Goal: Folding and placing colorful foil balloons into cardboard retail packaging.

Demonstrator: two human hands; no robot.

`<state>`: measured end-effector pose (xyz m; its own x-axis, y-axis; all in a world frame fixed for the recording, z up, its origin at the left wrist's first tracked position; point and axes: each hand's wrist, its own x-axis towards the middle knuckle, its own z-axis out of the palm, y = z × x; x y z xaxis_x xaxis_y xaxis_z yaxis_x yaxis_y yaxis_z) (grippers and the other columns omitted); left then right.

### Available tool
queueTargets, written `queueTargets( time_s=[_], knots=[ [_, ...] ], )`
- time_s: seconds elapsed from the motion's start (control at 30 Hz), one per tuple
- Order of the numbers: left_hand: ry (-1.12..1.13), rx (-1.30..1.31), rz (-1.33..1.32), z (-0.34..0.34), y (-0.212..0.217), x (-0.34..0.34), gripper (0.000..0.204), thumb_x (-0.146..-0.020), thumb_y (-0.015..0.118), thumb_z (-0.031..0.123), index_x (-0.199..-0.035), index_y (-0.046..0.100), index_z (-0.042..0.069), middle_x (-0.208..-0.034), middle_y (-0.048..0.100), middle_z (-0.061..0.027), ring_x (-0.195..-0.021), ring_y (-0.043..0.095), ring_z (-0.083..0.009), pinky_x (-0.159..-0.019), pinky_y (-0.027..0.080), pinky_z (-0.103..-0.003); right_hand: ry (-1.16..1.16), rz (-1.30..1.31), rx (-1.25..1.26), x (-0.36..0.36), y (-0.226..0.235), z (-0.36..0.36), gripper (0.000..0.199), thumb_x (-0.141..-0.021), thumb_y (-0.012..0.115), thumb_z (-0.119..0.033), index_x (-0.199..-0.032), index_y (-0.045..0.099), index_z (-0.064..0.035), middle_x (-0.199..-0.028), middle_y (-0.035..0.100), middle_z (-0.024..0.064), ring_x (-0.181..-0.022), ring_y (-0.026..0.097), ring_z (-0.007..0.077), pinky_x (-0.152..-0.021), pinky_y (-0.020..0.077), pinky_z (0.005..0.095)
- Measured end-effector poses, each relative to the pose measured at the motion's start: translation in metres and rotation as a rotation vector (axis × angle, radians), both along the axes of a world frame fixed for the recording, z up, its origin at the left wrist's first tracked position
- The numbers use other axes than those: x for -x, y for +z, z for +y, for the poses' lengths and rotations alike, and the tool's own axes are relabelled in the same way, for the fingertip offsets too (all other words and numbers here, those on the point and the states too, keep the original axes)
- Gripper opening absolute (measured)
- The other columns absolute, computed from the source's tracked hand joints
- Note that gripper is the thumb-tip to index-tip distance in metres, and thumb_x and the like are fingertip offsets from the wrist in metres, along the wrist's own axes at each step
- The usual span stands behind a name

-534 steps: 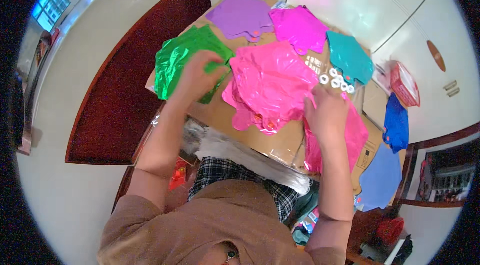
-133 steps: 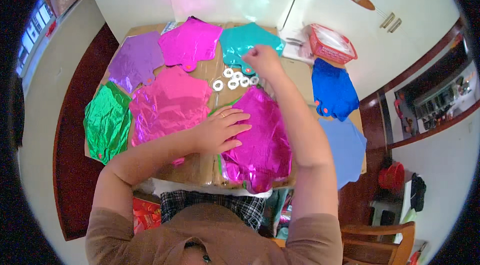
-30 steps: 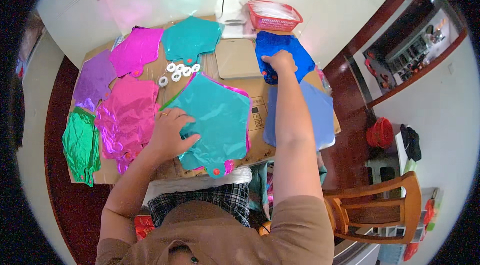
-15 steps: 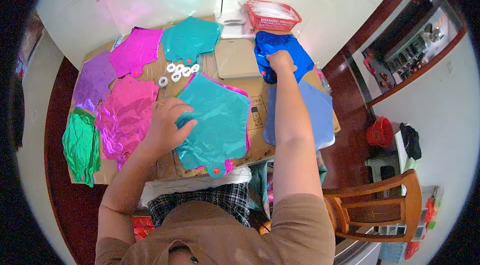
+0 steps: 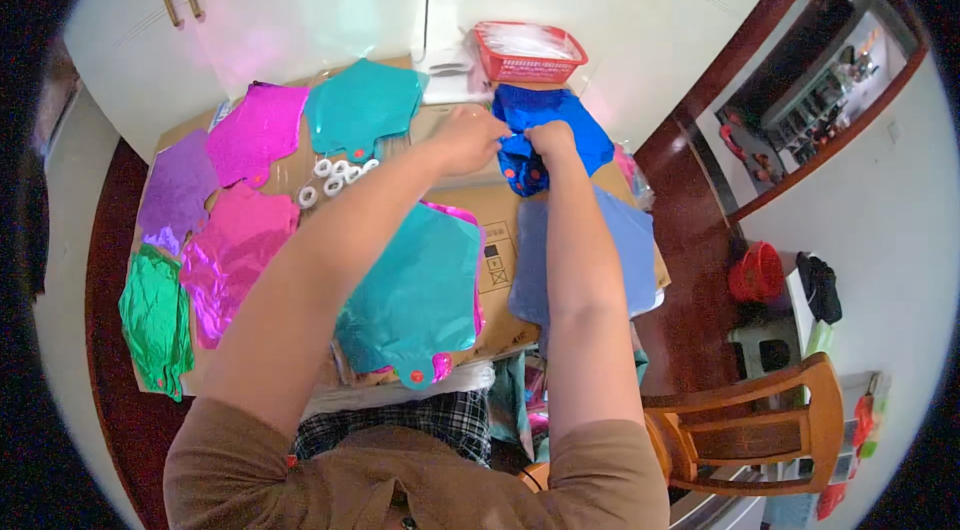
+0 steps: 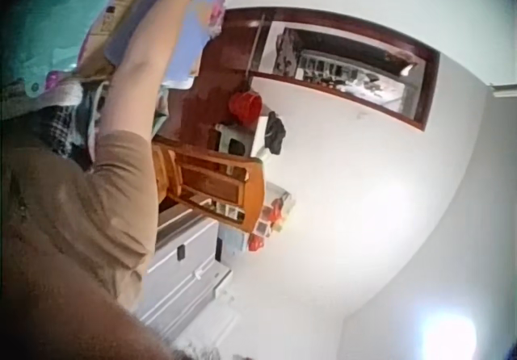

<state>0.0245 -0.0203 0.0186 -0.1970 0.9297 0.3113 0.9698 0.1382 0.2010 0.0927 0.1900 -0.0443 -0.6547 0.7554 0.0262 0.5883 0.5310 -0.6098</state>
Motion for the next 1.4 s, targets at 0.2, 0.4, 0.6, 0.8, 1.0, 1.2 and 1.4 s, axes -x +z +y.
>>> queueTargets(
  time_s=[0.2,0.4,0.6,0.8,1.0,1.2,1.4],
  knots=[
    [0.072,0.165,-0.09,0.004,-0.027,0.0,0.028,-0.081,0.053,0.019,-0.105,0.068,0.016,-0.114,0.062,-0.0064,-0.117,0.051,-0.023,-0.106,0.022,-0.055,-0.166,0.251,0.461,-0.013,0.022,-0.012,0.021,-0.076,0.072,-0.017,-0.086,0.065,0.0008,-0.078,0.064,0.0087,-0.071,0.059,0.0197,-0.062,0.0464,0.038],
    [0.08,0.165,-0.051,0.002,-0.025,-0.001,0.028,-0.081,0.053,0.019,-0.104,0.068,0.016,-0.114,0.062,-0.0036,-0.117,0.051,-0.0222,-0.109,0.014,-0.058,-0.292,0.951,1.055,-0.094,0.065,0.056,0.028,-0.093,0.049,-0.025,-0.11,0.057,-0.004,-0.106,0.061,0.0133,-0.091,0.062,0.0275,-0.085,0.0514,0.0451],
    [0.05,0.133,-0.075,0.013,-0.02,-0.008,0.03,-0.078,0.055,0.02,-0.104,0.07,0.017,-0.111,0.063,-0.008,-0.114,0.053,-0.0266,-0.111,0.011,-0.055,0.133,1.417,1.088,-0.219,0.127,0.102,0.028,-0.096,0.042,-0.02,-0.107,0.06,-0.0022,-0.1,0.066,0.0128,-0.097,0.061,0.0248,-0.091,0.0498,0.0413],
    [0.093,-0.174,-0.061,-0.009,-0.02,-0.012,0.028,-0.083,0.056,0.026,-0.105,0.068,0.014,-0.111,0.062,-0.0089,-0.114,0.052,-0.0252,-0.111,0.015,-0.052,-0.013,1.156,0.74,-0.196,0.161,-0.019,0.019,-0.087,0.062,-0.023,-0.096,0.059,-0.0077,-0.083,0.062,0.0049,-0.076,0.059,0.0194,-0.068,0.0499,0.0342],
    [-0.343,-0.417,-1.518,-0.125,0.066,-0.079,0.035,-0.091,0.056,0.03,-0.11,0.06,0.001,-0.109,0.061,-0.0072,-0.104,0.055,-0.0168,-0.092,0.043,-0.036,0.558,0.74,-0.198,-0.172,0.148,-0.19,0.007,-0.077,0.064,-0.001,-0.08,0.059,-0.0044,-0.088,0.058,0.008,-0.086,0.056,0.0211,-0.078,0.0436,0.0301],
    [0.173,-0.548,-1.576,-0.251,0.044,-0.13,0.026,-0.087,0.064,0.016,-0.109,0.059,0.002,-0.106,0.062,-0.0033,-0.094,0.057,-0.0106,-0.083,0.047,-0.033,0.743,0.686,-0.155,-0.175,0.12,-0.287,0.019,-0.072,0.073,-0.017,-0.086,0.062,-0.0087,-0.113,0.054,0.014,-0.109,0.05,0.0302,-0.095,0.0373,0.0413],
    [0.072,-0.743,-1.773,-0.297,0.043,-0.151,0.046,-0.084,0.065,0.009,-0.126,0.048,0.001,-0.114,0.061,-0.0071,-0.102,0.058,-0.0168,-0.092,0.046,-0.035,0.263,0.778,1.219,-0.181,0.09,-0.271,0.042,-0.083,0.068,-0.025,-0.116,0.056,-0.001,-0.118,0.058,0.0104,-0.108,0.055,0.0225,-0.095,0.0424,0.0379]
  ],
)
